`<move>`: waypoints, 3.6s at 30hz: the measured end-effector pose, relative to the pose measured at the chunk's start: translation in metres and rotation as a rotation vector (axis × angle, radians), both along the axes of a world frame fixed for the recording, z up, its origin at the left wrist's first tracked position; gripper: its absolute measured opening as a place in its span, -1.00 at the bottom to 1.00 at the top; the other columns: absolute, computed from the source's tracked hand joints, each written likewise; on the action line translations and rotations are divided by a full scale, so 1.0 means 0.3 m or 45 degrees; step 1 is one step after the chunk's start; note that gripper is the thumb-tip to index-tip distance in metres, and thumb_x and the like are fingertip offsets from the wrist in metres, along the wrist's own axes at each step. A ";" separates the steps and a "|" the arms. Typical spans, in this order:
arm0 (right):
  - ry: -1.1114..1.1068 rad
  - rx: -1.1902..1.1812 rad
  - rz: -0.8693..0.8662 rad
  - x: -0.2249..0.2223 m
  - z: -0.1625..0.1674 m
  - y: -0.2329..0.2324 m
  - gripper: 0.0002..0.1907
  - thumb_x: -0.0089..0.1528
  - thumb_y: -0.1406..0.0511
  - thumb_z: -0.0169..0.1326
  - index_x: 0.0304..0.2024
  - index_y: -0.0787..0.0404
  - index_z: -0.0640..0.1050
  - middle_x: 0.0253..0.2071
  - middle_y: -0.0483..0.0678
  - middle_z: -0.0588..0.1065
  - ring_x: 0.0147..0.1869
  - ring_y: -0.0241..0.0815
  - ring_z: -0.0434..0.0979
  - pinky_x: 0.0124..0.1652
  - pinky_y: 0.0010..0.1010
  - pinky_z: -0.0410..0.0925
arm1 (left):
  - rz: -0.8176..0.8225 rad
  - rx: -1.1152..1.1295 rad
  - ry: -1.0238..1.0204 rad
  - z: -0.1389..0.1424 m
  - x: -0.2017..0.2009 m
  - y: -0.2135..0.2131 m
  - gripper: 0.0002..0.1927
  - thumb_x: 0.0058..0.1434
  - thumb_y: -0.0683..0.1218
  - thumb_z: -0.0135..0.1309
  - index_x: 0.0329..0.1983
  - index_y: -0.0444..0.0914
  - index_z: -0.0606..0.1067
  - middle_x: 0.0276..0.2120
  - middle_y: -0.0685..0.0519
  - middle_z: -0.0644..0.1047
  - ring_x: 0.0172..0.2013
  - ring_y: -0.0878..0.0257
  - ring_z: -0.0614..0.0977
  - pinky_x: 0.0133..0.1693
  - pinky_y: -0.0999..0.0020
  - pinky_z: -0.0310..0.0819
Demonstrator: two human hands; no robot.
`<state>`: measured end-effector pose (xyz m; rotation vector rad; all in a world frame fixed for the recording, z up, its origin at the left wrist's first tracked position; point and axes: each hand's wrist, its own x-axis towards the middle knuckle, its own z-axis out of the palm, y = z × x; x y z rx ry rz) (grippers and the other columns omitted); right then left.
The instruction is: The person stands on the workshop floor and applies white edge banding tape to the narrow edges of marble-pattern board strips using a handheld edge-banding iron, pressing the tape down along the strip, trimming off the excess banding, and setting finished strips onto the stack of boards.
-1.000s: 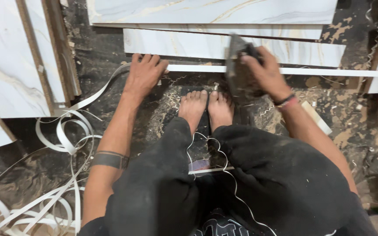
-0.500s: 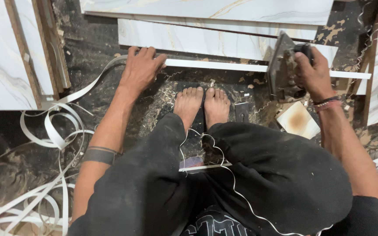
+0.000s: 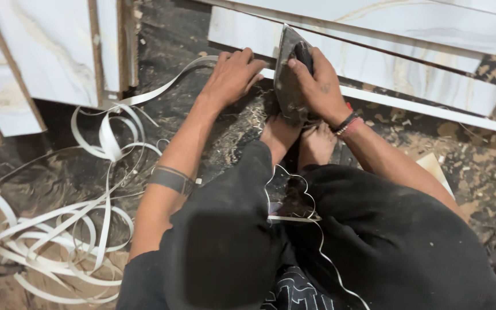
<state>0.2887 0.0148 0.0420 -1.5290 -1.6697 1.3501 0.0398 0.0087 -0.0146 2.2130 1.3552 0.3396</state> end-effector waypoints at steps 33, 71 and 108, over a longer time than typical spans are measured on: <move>0.283 -0.246 -0.006 -0.247 0.049 0.014 -0.71 0.49 0.16 0.05 -0.14 0.20 0.32 -0.45 -0.26 0.31 -0.47 -0.48 0.26 -0.53 -0.55 0.16 | 0.360 -0.249 -0.106 0.013 -0.133 0.041 -0.86 0.24 0.00 0.18 -0.32 -0.14 0.64 -0.31 0.04 0.64 -0.12 0.08 0.60 0.03 -0.06 0.16; 0.039 -0.103 -0.033 -0.178 -0.004 0.013 -0.63 0.42 0.09 0.08 -0.17 0.25 0.35 -0.42 -0.19 0.30 -0.37 -0.39 0.26 -0.41 -0.43 0.23 | 0.506 0.038 -0.302 0.042 -0.100 -0.133 -0.51 0.24 -0.28 0.10 0.26 -0.25 0.38 0.13 -0.09 0.49 0.17 -0.04 0.48 0.19 0.06 0.33; 0.203 -0.314 -0.362 0.360 0.094 -0.079 -0.75 0.44 0.19 0.07 -0.15 0.18 0.32 -0.44 -0.23 0.30 -0.47 -0.45 0.24 -0.52 -0.53 0.14 | -0.050 0.310 -0.059 0.239 0.090 0.000 -0.68 0.21 -0.17 0.28 0.04 -0.23 0.54 -0.07 0.00 0.55 0.02 0.03 0.54 0.11 0.06 0.33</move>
